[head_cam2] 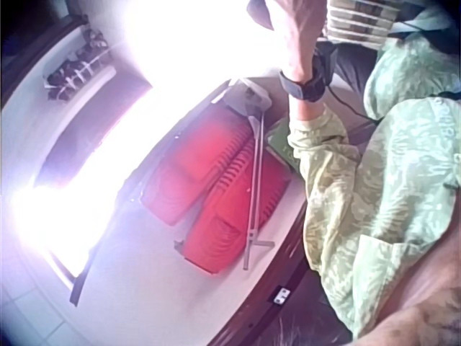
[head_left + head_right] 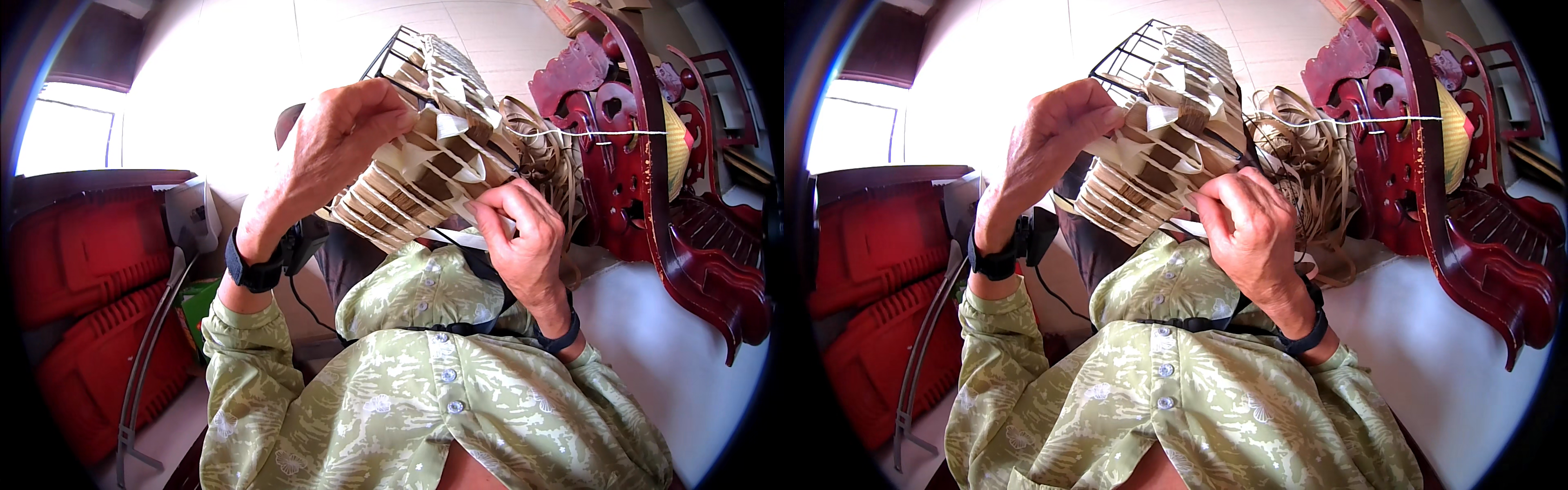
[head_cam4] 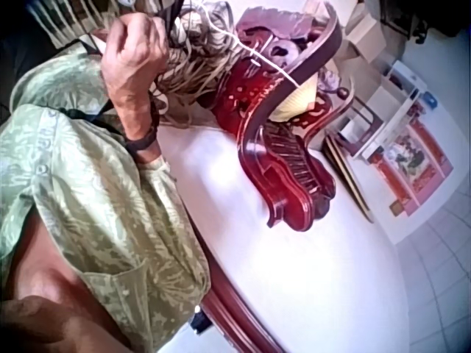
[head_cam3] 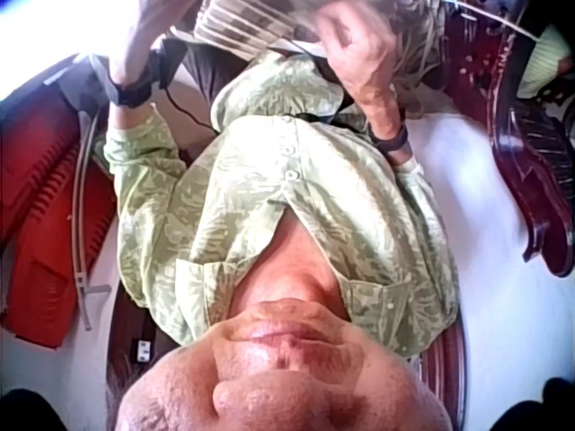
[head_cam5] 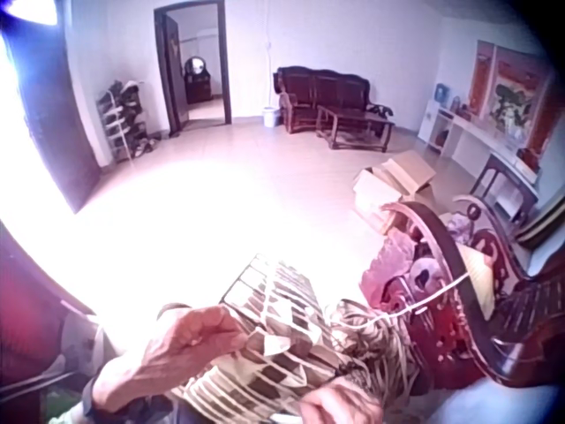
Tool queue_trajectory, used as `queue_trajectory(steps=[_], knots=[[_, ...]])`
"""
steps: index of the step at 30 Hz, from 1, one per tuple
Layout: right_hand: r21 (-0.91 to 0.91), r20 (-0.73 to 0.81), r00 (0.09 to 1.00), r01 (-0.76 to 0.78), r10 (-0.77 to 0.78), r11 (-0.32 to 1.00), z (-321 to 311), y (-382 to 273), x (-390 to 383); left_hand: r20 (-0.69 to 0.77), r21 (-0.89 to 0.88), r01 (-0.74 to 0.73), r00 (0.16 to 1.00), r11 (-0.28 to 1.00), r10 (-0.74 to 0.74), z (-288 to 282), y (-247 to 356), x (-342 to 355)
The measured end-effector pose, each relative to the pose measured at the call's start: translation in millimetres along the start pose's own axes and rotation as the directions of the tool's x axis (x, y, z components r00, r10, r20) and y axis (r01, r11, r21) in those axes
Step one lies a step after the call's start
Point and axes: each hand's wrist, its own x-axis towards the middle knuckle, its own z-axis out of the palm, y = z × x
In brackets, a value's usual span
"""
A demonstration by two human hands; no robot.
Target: The person weaves a light-colored material through the wire frame of a basket by hand, threading long strips over and under the frame's vertical ribs.
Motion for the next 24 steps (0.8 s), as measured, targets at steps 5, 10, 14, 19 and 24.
queue_trajectory(steps=[5, 10, 14, 19, 24], knots=[[-0.041, -0.028, 0.999, 0.037, -0.038, 0.998, 6.6, -0.3, 0.2, 0.031, 0.072, -0.177, 0.984, 0.982, 0.175, 1.6, 3.6, -3.6], [-0.026, -0.036, 0.999, 0.02, -0.021, 0.999, 7.5, -5.3, -0.5, 0.033, 0.194, -0.116, 0.993, 0.974, 0.112, 4.2, 9.8, -12.0], [0.359, 0.061, 0.931, -0.357, 0.359, 0.863, -11.3, 0.6, -9.9, 0.012, 0.184, -0.103, 0.995, 0.978, 0.102, 6.5, 6.2, -27.6], [0.542, 0.361, 0.784, -0.617, 0.506, 0.57, -18.6, 12.6, -13.5, -0.017, 0.199, -0.018, 1.0, 0.98, 0.022, 7.7, 7.2, -53.5], [0.666, 0.43, 0.847, -0.531, 0.312, 0.524, 5.1, -7.5, -12.8, -0.064, 0.187, -0.054, 0.996, 0.981, 0.068, 15.6, -0.8, -73.7]])
